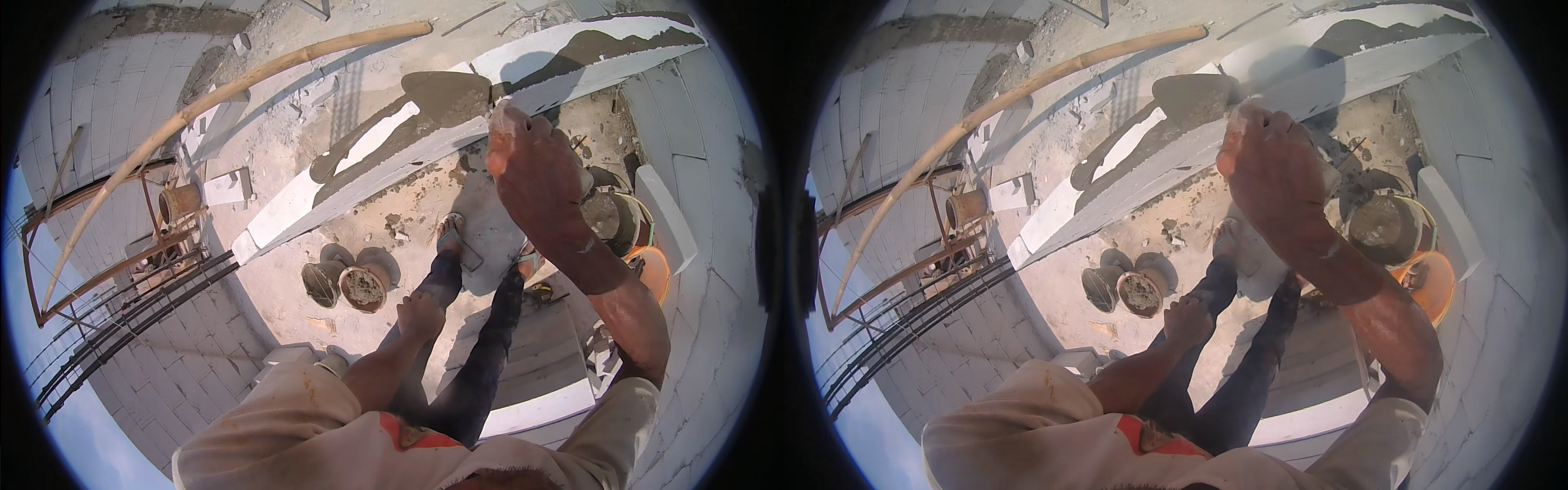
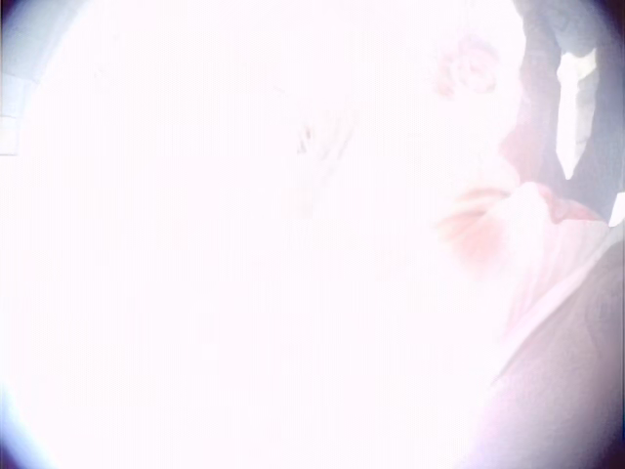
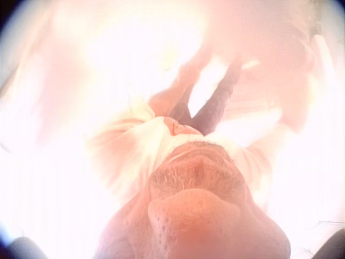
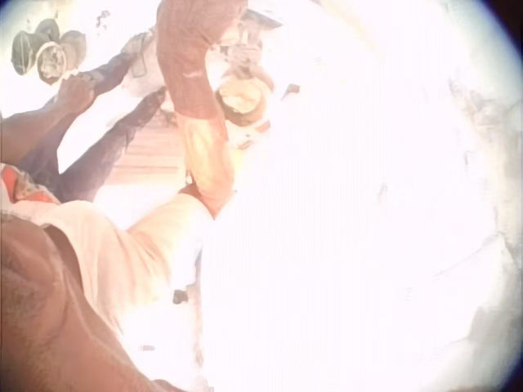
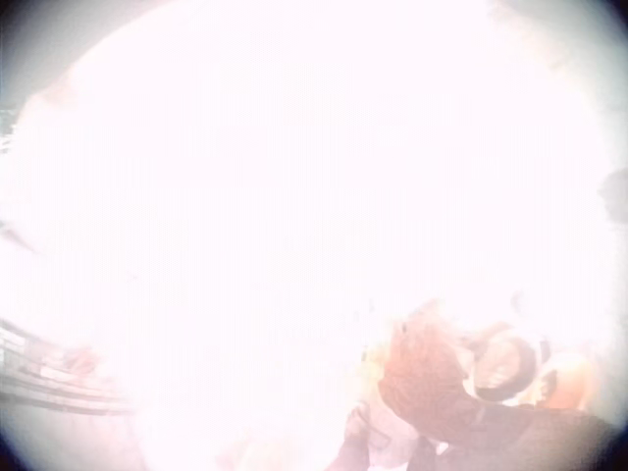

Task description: The person scoops mortar from a bucket and spreads it onto a low wall. They place a white rectangular block onto the mortar, tap it into position with a hammer, and use a nail and hammer to secure the block. The person repeats this process for multiple blocks along the wall.

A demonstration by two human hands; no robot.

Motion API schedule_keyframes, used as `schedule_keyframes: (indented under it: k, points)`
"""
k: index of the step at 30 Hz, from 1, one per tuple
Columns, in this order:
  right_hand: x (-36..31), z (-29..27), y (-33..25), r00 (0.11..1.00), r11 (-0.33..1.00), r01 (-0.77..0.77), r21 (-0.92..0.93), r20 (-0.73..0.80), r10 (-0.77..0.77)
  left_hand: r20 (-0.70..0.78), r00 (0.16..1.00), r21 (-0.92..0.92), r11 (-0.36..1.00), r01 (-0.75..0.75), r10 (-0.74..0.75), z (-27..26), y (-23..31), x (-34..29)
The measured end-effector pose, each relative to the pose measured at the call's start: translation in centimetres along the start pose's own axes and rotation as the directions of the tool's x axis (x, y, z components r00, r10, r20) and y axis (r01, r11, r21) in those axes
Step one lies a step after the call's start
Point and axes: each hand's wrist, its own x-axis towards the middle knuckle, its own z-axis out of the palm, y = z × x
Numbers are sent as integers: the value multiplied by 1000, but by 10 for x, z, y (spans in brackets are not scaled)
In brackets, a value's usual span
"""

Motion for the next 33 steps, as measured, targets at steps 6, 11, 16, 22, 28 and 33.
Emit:
schedule_keyframes:
  k: [6,11,16,22,28,33]
  points:
    - [37,22,122,999,978,-24,-208,-43,16,-50,997,-36,998,49,-50,-7,4,-12]
    - [49,-18,189,964,942,-267,-203,-38,265,-120,992,29,999,-37,41,-5,1,-8]
    - [-37,-51,134,834,827,-538,162,-42,550,-139,989,56,998,-38,46,5,1,-21]
    - [-242,82,98,402,228,-854,468,315,860,-184,972,161,980,-119,148,28,-1,-6]
    - [-403,356,152,112,52,-992,116,601,791,-217,962,195,973,-124,166,33,9,0]
    - [-332,384,167,-113,-92,-994,-66,595,796,-217,975,123,992,-21,47,14,27,-1]
